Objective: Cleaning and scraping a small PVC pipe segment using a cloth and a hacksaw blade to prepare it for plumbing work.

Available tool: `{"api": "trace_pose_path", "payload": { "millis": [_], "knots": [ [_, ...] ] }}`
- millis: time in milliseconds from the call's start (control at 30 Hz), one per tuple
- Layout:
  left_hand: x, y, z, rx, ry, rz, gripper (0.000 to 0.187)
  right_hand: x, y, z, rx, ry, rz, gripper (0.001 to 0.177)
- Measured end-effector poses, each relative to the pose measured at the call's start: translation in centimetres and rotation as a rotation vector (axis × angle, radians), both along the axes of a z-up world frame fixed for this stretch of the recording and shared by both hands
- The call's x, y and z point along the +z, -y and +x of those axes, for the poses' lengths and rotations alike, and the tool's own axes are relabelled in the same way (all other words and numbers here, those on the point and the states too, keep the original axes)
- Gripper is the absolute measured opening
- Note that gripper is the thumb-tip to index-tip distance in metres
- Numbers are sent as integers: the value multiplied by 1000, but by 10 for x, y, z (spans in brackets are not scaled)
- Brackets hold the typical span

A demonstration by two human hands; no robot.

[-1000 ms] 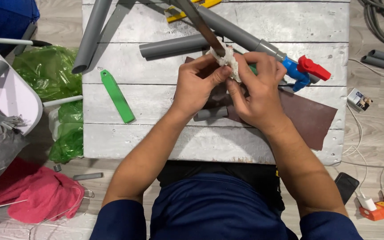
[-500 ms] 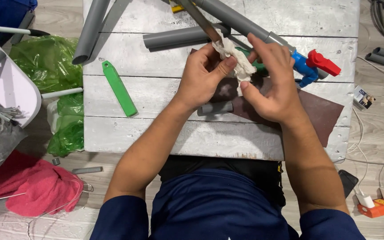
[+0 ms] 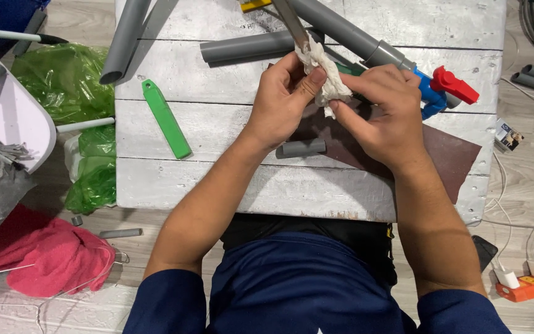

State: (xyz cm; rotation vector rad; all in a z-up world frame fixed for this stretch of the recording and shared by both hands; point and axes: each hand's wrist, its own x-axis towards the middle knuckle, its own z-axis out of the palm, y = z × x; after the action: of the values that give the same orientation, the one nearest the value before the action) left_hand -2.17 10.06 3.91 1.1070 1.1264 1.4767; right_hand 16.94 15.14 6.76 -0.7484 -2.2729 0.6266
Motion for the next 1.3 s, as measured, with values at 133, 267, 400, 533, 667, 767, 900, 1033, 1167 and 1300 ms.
{"api": "trace_pose_path", "payload": {
  "millis": [133,267,400,533,667,767,900,1033,1167,1300],
  "knots": [
    [-1,0,1,-22,48,-24,28,-1,1,-1,-23,-59,-52,31],
    [1,0,1,-45,59,-47,33,-3,0,0,-57,-93,-78,26],
    [6,1,2,-51,43,-66,35,0,2,0,-26,-164,-118,28],
    [5,3,2,-110,15,-12,37,-5,5,0,12,-259,-412,25],
    [13,8,4,-196,120,19,35,-13,5,-1,106,-303,-559,20],
    [-2,1,5,-261,95,218,28,-12,8,-4,146,-320,-566,23],
    [-2,1,7,-275,147,210,30,-11,10,-4,123,-296,-581,23],
    [-2,2,6,-264,201,233,38,-11,10,-6,157,-280,-535,26],
    [-2,3,7,-261,254,210,24,-13,9,-6,196,-287,-542,25],
    [0,4,6,-284,264,185,20,0,7,-8,154,-204,-517,29]
  ]
}}
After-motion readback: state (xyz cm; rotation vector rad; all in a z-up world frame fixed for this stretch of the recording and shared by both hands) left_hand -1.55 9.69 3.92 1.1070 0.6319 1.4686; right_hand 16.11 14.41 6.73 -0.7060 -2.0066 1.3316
